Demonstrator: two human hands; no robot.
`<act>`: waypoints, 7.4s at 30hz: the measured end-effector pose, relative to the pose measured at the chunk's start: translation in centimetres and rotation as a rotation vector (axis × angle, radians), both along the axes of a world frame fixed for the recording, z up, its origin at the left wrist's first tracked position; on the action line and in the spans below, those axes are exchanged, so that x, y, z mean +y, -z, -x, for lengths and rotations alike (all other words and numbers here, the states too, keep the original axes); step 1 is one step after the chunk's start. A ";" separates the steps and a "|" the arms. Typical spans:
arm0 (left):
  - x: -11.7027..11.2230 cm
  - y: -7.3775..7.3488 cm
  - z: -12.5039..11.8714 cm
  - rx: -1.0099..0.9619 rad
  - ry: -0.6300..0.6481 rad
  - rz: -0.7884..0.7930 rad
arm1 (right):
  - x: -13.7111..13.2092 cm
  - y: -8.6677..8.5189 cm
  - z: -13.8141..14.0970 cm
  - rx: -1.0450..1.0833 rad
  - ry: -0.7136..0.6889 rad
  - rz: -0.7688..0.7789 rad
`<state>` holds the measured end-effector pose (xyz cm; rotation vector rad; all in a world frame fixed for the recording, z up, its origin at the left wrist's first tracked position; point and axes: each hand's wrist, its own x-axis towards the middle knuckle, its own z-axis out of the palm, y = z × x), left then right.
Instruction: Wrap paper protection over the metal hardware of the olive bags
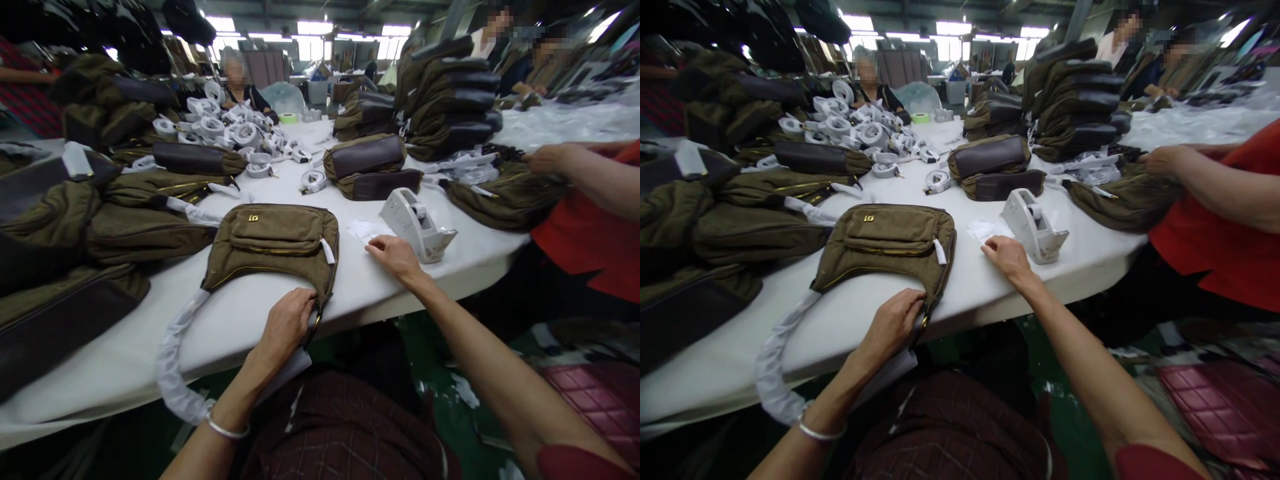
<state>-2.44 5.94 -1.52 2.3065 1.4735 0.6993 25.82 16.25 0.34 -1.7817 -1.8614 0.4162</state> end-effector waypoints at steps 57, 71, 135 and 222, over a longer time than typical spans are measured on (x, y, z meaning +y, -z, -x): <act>-2.8 -1.3 4.6 -0.353 -0.246 0.154 | -8.2 1.0 10.9 0.073 -0.526 -0.251; -1.8 -1.7 4.2 -0.220 -0.138 0.082 | -7.9 1.5 10.6 0.052 -0.556 -0.290; -1.4 -1.8 2.8 -0.047 0.064 -0.066 | -9.3 -2.4 12.4 -0.209 -0.688 -0.247; -1.0 -1.7 -0.1 -0.661 -0.243 0.728 | -11.1 -2.0 2.6 -0.016 -0.377 -0.699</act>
